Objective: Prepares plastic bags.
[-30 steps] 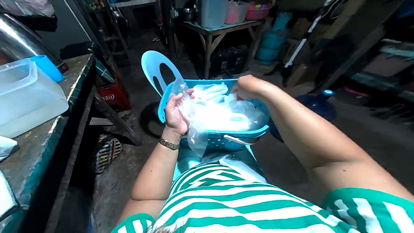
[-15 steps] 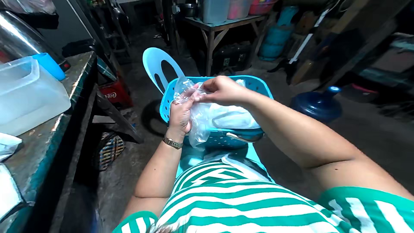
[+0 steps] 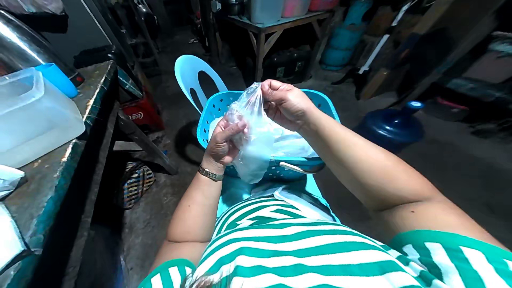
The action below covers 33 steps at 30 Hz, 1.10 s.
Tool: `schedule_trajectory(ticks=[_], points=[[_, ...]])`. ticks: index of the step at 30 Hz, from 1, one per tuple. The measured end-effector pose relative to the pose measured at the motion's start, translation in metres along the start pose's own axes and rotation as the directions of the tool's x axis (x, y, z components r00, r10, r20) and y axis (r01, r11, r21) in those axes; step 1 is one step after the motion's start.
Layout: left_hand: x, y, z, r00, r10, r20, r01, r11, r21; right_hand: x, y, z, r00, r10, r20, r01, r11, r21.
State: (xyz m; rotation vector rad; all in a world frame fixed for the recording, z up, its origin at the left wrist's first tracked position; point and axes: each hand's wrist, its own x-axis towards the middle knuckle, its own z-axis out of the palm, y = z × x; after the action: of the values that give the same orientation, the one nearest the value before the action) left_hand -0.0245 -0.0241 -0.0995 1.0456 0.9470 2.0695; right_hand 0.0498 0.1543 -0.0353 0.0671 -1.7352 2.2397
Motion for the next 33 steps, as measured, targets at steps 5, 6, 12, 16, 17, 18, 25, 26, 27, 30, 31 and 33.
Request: schedule_trajectory(ticks=[5, 6, 12, 16, 17, 18, 25, 26, 27, 30, 31, 33], points=[[0.005, 0.007, 0.003, 0.986, -0.124, 0.109, 0.122, 0.992, 0.020, -0.002, 0.001, -0.003, 0.987, 0.134, 0.093, -0.118, 0.980, -0.163], [0.004, 0.004, 0.002, 0.992, -0.085, 0.093, 0.088, 0.996, -0.027, -0.005, 0.001, -0.005, 0.969, 0.163, 0.183, -0.117, 0.964, -0.240], [0.014, -0.002, -0.017, 0.990, 0.042, 0.131, -0.001, 0.954, -0.300, 0.000, 0.009, -0.026, 0.850, -0.100, 0.516, 0.099, 0.995, 0.030], [0.009, 0.004, -0.015, 0.957, 0.020, 0.288, 0.012, 0.994, -0.107, -0.002, 0.005, -0.016, 0.954, -0.084, 0.289, 0.018, 0.974, 0.224], [0.007, 0.004, -0.014, 0.951, 0.051, 0.305, -0.021, 0.995, -0.100, -0.004, 0.003, -0.012, 0.966, -0.026, 0.256, -0.025, 0.981, 0.194], [0.006, 0.002, -0.014, 0.951, 0.099, 0.292, -0.064, 0.990, -0.126, -0.006, 0.001, -0.007, 0.973, 0.036, 0.228, -0.069, 0.988, 0.141], [0.002, 0.001, -0.005, 0.989, 0.097, 0.112, -0.094, 0.995, -0.027, -0.011, 0.006, -0.014, 0.788, 0.135, 0.601, -0.009, 0.978, -0.207], [0.004, 0.002, 0.004, 0.998, 0.056, -0.015, -0.056, 0.998, 0.008, -0.011, 0.006, -0.016, 0.751, 0.140, 0.646, 0.003, 0.977, -0.215], [0.009, 0.001, 0.012, 0.987, 0.042, -0.157, -0.035, 0.998, 0.049, -0.011, 0.005, -0.018, 0.723, 0.144, 0.676, 0.027, 0.971, -0.236], [0.008, -0.005, 0.015, 0.927, 0.134, -0.350, -0.046, 0.968, 0.248, -0.010, -0.006, -0.024, 0.801, 0.089, 0.592, 0.106, 0.952, -0.287], [0.005, -0.006, 0.014, 0.920, 0.162, -0.357, -0.050, 0.952, 0.302, -0.010, -0.013, -0.023, 0.870, 0.048, 0.490, 0.139, 0.931, -0.338], [0.006, -0.008, 0.014, 0.905, 0.194, -0.378, -0.065, 0.942, 0.328, -0.004, -0.023, -0.014, 0.963, -0.092, 0.253, 0.206, 0.855, -0.475]])
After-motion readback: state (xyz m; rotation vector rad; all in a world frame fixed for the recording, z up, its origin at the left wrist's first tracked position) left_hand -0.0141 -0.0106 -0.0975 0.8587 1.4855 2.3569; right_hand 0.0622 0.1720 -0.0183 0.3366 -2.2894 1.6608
